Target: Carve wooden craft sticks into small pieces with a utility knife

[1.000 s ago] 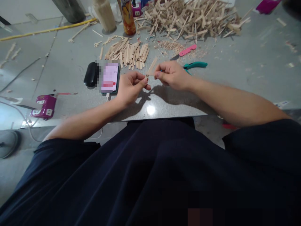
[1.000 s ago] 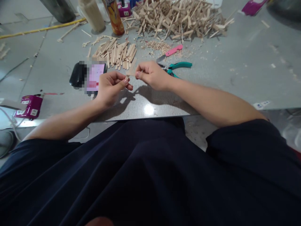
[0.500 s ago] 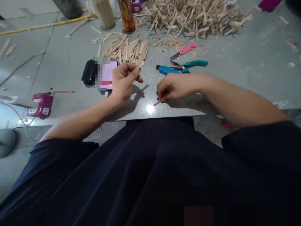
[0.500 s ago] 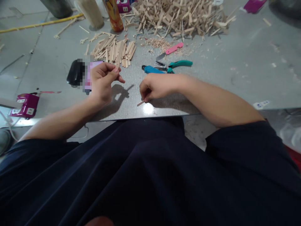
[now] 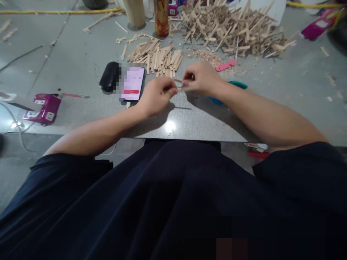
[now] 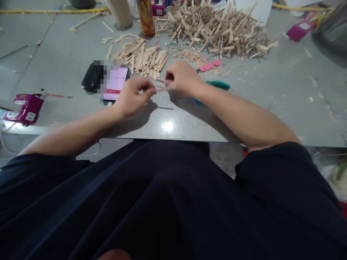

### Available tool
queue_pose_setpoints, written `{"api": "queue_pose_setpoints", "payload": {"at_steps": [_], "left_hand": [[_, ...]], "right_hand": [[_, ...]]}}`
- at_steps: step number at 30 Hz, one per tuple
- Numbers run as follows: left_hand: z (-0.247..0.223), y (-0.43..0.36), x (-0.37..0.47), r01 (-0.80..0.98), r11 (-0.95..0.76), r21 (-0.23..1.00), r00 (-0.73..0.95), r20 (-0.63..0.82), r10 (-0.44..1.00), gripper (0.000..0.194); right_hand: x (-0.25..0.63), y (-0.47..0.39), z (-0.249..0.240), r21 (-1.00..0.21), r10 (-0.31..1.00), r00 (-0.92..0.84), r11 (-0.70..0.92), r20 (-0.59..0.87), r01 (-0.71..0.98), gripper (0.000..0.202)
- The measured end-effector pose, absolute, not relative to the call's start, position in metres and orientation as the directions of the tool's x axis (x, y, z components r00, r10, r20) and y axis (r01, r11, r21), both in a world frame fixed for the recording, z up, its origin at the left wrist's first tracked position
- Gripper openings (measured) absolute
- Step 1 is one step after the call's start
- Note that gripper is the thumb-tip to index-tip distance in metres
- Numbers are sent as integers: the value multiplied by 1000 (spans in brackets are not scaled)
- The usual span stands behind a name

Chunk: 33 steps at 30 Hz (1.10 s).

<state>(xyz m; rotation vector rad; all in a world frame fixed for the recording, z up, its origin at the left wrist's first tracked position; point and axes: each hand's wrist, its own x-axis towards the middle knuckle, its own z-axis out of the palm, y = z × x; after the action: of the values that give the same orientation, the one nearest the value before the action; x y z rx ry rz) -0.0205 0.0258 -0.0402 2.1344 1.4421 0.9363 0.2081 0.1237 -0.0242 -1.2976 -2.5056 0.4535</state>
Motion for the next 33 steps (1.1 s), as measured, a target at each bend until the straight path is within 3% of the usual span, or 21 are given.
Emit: {"api": "queue_pose_setpoints", "payload": {"at_steps": [4,10,13,17,20,23,28,31,33], "left_hand": [[-42,25,-20,809,-379,449,378,96,921,7],[-44,27,-23,893,-337,297,290,192,938,16],[-43,25,-23,858,-402,320,332,251,909,26],[-40,18,-21,774,-494,397,434,236,870,30],[-38,13,-21,741,-522,422,500,173,849,25],[-38,9,-21,695,-594,405,602,125,789,17],[-40,6,-20,669,-666,331,668,125,734,21],[-41,6,-20,655,-674,342,684,111,721,21],[-41,8,-21,652,-669,356,683,107,723,21]], "right_hand": [[228,124,-14,-607,846,-496,502,196,616,29],[249,88,-14,-772,713,-698,405,-69,490,30],[252,69,-19,-716,587,-796,494,-144,494,24],[248,54,-28,-647,553,-830,607,-74,462,15],[242,49,-31,-571,583,-812,657,-29,492,12],[238,46,-28,-456,609,-793,702,-13,547,24],[249,55,-20,-295,717,-695,677,59,674,34],[264,69,-18,-269,804,-560,594,198,758,32],[271,77,-18,-320,827,-517,562,221,763,32]]}}
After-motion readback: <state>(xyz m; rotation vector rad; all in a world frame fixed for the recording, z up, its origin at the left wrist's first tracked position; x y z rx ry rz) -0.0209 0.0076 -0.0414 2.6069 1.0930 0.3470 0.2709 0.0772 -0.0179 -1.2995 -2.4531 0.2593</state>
